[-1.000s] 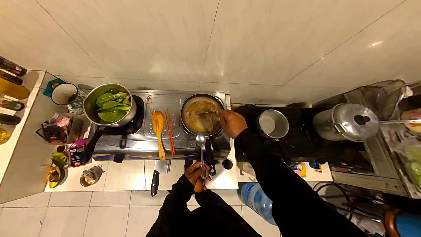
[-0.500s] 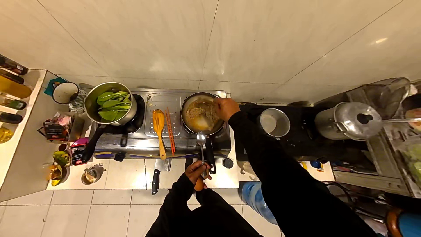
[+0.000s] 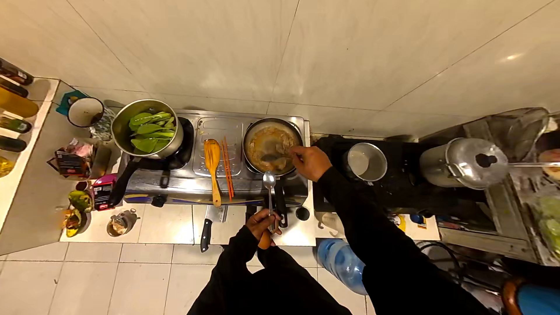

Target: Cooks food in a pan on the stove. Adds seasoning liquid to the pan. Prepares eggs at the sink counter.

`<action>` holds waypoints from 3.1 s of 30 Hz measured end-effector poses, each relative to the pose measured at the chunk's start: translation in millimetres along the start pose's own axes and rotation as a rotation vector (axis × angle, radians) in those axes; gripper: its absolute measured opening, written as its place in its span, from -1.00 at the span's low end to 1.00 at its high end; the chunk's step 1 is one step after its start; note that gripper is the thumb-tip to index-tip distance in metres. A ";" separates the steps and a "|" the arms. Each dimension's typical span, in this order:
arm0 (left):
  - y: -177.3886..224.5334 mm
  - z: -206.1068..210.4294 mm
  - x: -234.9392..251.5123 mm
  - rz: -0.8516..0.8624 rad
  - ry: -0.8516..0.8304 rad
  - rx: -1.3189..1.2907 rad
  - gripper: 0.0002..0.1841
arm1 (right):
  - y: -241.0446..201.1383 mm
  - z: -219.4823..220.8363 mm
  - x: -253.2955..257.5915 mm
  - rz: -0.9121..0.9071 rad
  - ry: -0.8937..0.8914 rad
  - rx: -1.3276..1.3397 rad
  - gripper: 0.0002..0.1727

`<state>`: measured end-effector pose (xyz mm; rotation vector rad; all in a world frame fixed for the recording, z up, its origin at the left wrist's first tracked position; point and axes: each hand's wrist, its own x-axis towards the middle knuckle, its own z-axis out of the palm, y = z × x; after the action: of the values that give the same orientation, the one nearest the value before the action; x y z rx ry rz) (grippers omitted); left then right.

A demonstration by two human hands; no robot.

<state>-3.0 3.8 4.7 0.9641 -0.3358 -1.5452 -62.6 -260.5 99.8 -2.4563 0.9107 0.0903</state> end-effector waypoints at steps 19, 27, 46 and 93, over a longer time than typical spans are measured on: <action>-4.3 1.0 -0.5 0.015 0.009 -0.011 -0.77 | -14.1 12.6 -8.7 0.265 0.025 0.011 -0.74; -3.8 -2.3 -1.4 0.078 0.042 -0.015 -0.76 | 51.2 31.8 -69.8 0.225 0.236 0.665 -0.76; -3.6 15.5 19.0 -0.014 0.110 0.069 -0.75 | 112.8 73.0 -161.7 0.260 0.353 0.964 -0.78; -277.4 -124.6 -259.6 -0.012 0.195 -0.326 -0.65 | 19.3 250.1 -95.8 0.053 0.376 -0.432 -0.68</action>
<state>-118.9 346.7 -165.1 0.8503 0.0596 -1.4474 -120.5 -94.2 -103.0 -2.9093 1.2209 -0.1824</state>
